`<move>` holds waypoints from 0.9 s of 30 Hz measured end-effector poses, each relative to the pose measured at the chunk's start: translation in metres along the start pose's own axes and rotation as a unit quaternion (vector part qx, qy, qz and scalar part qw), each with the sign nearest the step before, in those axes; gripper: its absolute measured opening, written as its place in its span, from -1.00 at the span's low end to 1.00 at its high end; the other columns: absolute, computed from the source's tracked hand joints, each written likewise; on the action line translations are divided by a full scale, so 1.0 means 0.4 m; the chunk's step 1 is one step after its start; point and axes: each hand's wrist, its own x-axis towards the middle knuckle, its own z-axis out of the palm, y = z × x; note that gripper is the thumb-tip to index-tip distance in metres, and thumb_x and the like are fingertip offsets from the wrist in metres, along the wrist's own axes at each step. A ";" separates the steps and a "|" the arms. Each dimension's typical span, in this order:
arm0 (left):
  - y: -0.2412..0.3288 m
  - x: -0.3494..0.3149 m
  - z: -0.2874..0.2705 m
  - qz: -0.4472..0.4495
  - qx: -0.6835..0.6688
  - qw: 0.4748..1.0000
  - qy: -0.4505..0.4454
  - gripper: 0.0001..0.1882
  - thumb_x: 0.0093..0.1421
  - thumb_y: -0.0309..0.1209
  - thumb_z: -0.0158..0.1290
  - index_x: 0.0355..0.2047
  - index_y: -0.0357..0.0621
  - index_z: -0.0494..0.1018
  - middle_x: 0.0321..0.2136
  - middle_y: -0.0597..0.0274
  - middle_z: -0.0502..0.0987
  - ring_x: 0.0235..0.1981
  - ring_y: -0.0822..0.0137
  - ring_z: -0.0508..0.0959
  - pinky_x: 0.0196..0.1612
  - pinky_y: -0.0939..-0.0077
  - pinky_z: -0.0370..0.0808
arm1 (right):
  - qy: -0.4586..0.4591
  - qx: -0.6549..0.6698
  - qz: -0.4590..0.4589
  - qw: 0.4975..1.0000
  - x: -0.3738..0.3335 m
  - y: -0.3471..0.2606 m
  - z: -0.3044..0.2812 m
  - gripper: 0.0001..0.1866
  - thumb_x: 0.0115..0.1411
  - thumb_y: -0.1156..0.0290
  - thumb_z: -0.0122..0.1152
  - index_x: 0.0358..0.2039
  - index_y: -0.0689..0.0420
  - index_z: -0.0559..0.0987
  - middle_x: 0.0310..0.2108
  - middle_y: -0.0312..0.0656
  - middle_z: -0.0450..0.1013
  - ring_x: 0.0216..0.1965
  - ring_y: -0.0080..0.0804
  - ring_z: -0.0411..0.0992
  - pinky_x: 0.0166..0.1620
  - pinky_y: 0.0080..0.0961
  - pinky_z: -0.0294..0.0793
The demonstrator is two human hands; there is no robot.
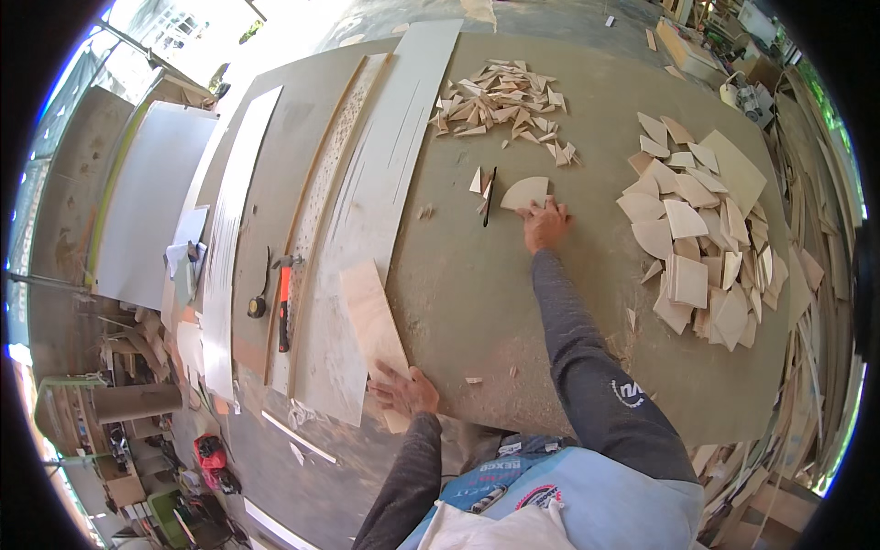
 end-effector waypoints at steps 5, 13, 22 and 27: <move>0.002 0.021 -0.017 0.017 0.059 0.997 0.039 -0.08 0.33 -0.06 0.00 0.53 0.07 -0.26 0.39 -0.55 -0.14 0.44 -0.40 -0.09 0.35 -0.44 -0.02 | 0.015 -0.004 -0.105 0.994 0.024 0.085 -0.062 -0.49 0.07 -0.11 0.42 -0.10 -0.03 0.73 0.16 -0.36 0.45 0.04 -0.26 0.32 0.15 -0.03 0.21; 0.001 0.013 0.010 0.006 0.045 0.998 0.036 -0.08 0.32 -0.06 0.01 0.53 0.09 -0.22 0.39 -0.50 -0.12 0.43 -0.37 -0.06 0.35 -0.40 0.00 | -0.088 -0.013 -0.155 0.984 0.108 0.074 -0.132 -0.11 -0.10 -0.11 0.52 0.23 0.03 0.51 0.35 -0.27 0.29 0.22 -0.21 0.28 0.33 0.04 0.19; -0.003 0.004 0.001 0.009 0.039 0.998 0.045 -0.10 0.32 -0.03 -0.01 0.53 0.11 -0.20 0.40 -0.47 -0.11 0.43 -0.35 -0.04 0.36 -0.37 -0.01 | -0.231 -0.079 -0.236 0.941 0.020 0.063 -0.204 0.08 -0.31 -0.16 0.58 0.26 0.04 0.48 0.26 -0.29 0.37 0.20 -0.10 0.30 0.27 0.03 0.23; -0.021 0.010 0.012 0.028 -0.015 0.998 0.047 -0.11 0.33 -0.02 -0.03 0.53 0.10 -0.19 0.41 -0.49 -0.15 0.45 -0.35 -0.07 0.35 -0.43 -0.06 | -0.237 -0.029 -0.346 0.907 -0.058 0.165 -0.306 0.02 -0.32 -0.20 0.58 0.17 0.07 0.56 0.09 -0.15 0.51 0.15 -0.03 0.34 0.26 0.11 0.21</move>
